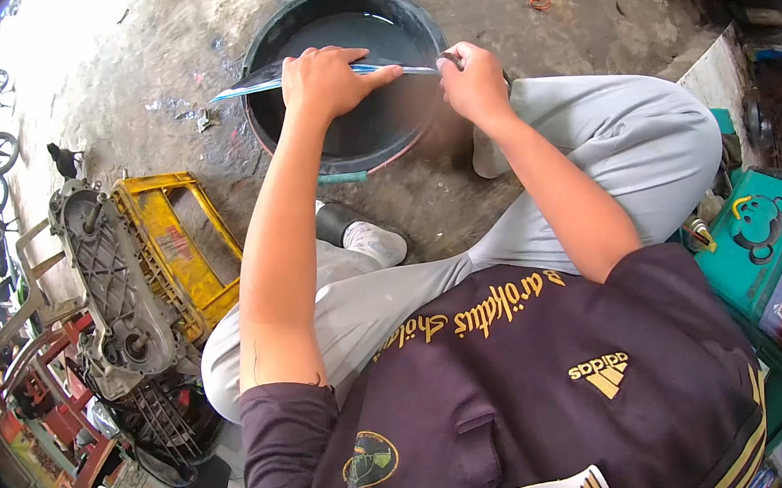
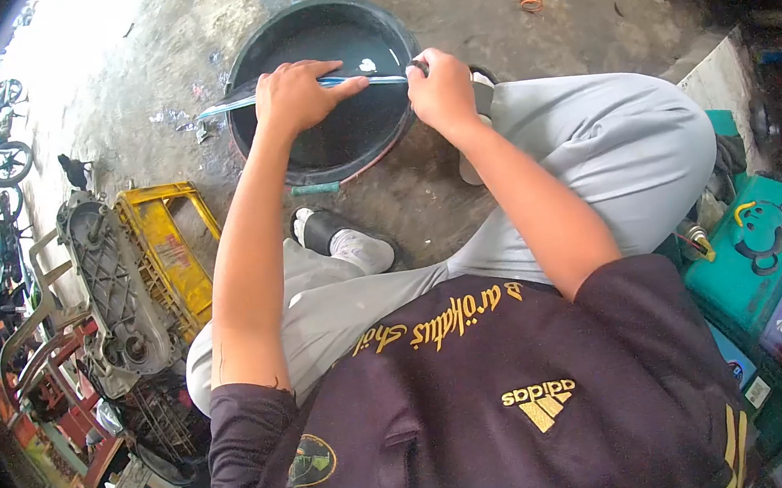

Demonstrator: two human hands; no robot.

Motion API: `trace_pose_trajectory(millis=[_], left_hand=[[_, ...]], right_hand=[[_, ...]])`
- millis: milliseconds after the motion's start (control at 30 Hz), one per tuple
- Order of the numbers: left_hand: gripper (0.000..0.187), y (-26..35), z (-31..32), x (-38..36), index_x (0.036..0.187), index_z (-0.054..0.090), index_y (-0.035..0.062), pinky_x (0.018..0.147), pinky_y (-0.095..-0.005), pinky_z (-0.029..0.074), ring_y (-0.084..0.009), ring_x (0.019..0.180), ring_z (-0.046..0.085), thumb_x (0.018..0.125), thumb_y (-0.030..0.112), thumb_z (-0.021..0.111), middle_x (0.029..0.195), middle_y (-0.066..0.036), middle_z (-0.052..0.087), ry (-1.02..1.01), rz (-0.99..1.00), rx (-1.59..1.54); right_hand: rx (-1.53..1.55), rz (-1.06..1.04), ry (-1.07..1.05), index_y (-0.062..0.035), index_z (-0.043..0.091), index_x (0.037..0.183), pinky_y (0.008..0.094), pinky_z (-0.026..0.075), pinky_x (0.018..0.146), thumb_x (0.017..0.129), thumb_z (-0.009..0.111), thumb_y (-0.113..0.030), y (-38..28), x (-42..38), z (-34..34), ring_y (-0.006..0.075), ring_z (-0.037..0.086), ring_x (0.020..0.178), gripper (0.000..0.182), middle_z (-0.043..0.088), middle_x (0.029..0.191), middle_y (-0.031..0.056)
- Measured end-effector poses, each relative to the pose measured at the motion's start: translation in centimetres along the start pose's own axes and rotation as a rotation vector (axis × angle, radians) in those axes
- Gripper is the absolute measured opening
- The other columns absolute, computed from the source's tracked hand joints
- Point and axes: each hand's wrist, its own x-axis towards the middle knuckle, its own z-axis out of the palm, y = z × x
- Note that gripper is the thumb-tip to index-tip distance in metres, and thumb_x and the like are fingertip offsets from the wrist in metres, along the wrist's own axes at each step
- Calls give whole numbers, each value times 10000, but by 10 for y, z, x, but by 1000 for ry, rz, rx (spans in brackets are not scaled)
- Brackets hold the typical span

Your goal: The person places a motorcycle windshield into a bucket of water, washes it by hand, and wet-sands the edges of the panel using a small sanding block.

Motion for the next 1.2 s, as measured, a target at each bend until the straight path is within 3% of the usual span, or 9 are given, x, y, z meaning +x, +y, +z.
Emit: trace_pose_trajectory(millis=[200,400,500,667,767,900,1033,1133,1200], left_hand=[[827,-2,3,-1,1244,768,242,999,-433,452,-255,1216,650,771,888,560,1241,-64,742,25,23,0],[801,-3,4,-2,1236,770,233,995,-441,456,-241,1227,641,792,866,561,1271,-42,731,50,48,10],[731,0,-1,-4,1252,759,224,1074,-498,431,-279,1293,609,821,795,612,1339,-84,696,11,44,-16],[734,0,-2,-6,1273,747,222,1082,-501,422,-292,1303,598,814,783,630,1359,-95,682,22,69,-23],[733,-1,-2,-4,1291,736,223,1082,-499,419,-292,1307,591,812,770,644,1373,-95,673,26,77,-7],[724,-1,-1,-2,1299,731,224,1074,-490,423,-285,1304,589,808,752,661,1380,-92,668,21,84,12],[715,-2,3,2,1294,734,223,1070,-481,425,-281,1299,590,802,738,675,1378,-90,670,22,95,3],[770,-3,5,2,1231,766,193,1021,-467,441,-289,1236,622,776,803,646,1303,-98,708,110,131,-10],[687,-2,3,2,1271,748,221,1064,-470,427,-279,1289,596,792,711,700,1350,-88,686,59,106,13]], right_hand=[[1,30,11,7,685,912,391,542,613,934,665,-140,5,1,-1,257,711,583,150,692,647,147],[-26,-78,172,10,676,928,389,543,603,942,658,-131,33,10,11,246,698,565,143,695,666,148],[124,7,32,6,650,987,333,516,527,965,641,-79,-18,-25,4,164,663,544,88,679,672,100],[249,129,81,14,603,992,310,530,529,968,617,-25,5,-12,5,153,668,569,48,678,724,91],[424,221,4,10,510,1101,327,594,599,988,568,10,-8,-25,0,175,704,676,127,696,872,141],[516,232,53,34,527,1183,333,617,700,1010,565,-14,-9,-37,-3,204,724,751,183,712,915,164],[562,338,-34,80,561,1162,338,619,677,1020,572,-62,-3,-31,-2,211,722,733,201,716,914,163],[547,374,-8,64,563,1123,333,611,637,1017,576,-76,1,-24,-2,201,713,698,176,709,867,149],[564,374,-35,54,562,1097,327,601,611,1012,576,-77,0,-24,0,195,704,673,157,704,840,143]])
